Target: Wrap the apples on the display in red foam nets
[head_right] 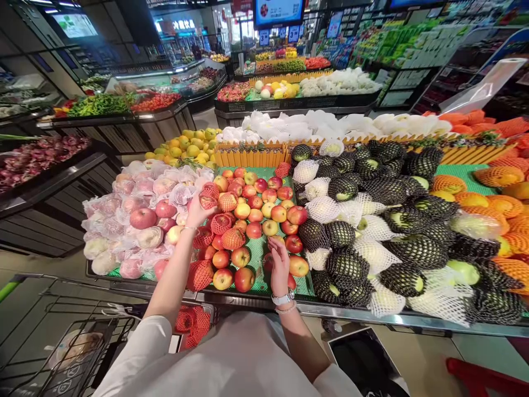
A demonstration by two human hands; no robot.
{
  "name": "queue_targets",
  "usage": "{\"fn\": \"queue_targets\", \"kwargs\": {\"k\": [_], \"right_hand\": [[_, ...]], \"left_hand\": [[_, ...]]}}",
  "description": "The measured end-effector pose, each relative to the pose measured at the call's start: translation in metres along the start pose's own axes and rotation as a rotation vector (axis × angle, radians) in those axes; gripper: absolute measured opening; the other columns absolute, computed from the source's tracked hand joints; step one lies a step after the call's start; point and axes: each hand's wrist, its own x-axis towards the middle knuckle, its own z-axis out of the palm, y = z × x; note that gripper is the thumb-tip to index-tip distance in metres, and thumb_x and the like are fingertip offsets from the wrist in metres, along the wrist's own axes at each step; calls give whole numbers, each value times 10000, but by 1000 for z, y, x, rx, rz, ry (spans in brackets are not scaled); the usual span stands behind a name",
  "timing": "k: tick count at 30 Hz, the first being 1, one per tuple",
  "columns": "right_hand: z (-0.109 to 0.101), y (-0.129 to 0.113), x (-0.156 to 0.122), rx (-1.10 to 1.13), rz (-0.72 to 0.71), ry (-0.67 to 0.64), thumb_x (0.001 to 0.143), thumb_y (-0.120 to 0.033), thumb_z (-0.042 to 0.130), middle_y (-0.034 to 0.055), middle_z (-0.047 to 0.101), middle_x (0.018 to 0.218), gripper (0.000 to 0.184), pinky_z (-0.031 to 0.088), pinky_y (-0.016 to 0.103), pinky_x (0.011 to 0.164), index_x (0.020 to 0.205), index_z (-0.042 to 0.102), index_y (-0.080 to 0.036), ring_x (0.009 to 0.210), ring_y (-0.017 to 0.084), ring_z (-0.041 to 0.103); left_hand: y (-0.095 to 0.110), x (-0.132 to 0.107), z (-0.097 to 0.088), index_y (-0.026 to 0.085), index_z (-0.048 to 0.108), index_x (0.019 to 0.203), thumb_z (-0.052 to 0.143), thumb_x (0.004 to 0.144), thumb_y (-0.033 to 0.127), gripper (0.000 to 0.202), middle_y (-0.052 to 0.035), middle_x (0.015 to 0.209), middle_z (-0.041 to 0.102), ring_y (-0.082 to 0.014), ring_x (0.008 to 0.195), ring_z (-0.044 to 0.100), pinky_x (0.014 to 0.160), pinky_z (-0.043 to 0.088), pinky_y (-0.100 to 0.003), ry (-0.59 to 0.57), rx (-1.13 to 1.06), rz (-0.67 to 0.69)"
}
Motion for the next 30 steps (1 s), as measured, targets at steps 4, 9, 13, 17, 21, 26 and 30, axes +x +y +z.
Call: {"fn": "queue_targets", "kwargs": {"k": [4, 9, 13, 17, 21, 26, 30], "right_hand": [[-7, 6, 0, -73, 47, -3, 869, -349, 573, 97, 620, 1179, 272, 378, 429, 1053, 1053, 637, -158, 1122, 210, 567], [-4, 12, 1, -98, 62, -46, 881, -342, 567, 89, 646, 1095, 240, 410, 403, 991, 1002, 651, -152, 1053, 208, 590], [2, 16, 0, -91, 90, -68, 873, -348, 585, 83, 658, 1059, 235, 406, 407, 992, 984, 662, -156, 1033, 208, 598], [5, 23, -1, -58, 133, -79, 856, -360, 611, 87, 664, 1041, 246, 421, 399, 970, 972, 668, -152, 1001, 207, 613], [8, 29, -2, -67, 138, -86, 855, -370, 617, 92, 666, 1027, 256, 417, 401, 970, 971, 669, -147, 976, 203, 615], [19, 30, -6, -20, 170, -96, 833, -374, 640, 73, 671, 971, 252, 424, 384, 962, 941, 666, -149, 944, 188, 617], [23, 28, -9, -32, 159, -80, 819, -368, 650, 72, 673, 941, 251, 445, 360, 923, 928, 672, -143, 915, 180, 622]], "left_hand": [[-24, -3, 8, 62, 414, 1298, 744, 623, 324, 796, -202, 1307, 491, -330, 1256, 451, 1104, 318, -482, -96, 18, -30], [-35, -16, 7, 41, 342, 1343, 696, 664, 550, 919, -250, 1425, 353, -333, 1375, 308, 1159, 217, -491, -112, -86, -71], [-40, -21, -10, 78, 340, 1368, 445, 801, 696, 845, -220, 1482, 288, -296, 1445, 174, 1192, 105, -486, -240, -163, -156], [-43, -33, -30, 119, 330, 1392, 336, 854, 702, 793, -179, 1490, 302, -256, 1447, 193, 1197, 107, -473, -206, -187, -216], [-53, -50, -39, 117, 337, 1397, 314, 889, 667, 749, -171, 1491, 317, -243, 1429, 251, 1199, 119, -453, -194, -231, -165], [-65, -72, -47, 125, 402, 1371, 368, 893, 647, 709, -172, 1459, 376, -260, 1396, 322, 1194, 150, -473, -102, -327, -161], [-68, -117, -76, 168, 464, 1330, 367, 933, 565, 569, -145, 1378, 480, -233, 1315, 441, 1153, 289, -439, 50, -395, -138]]}}
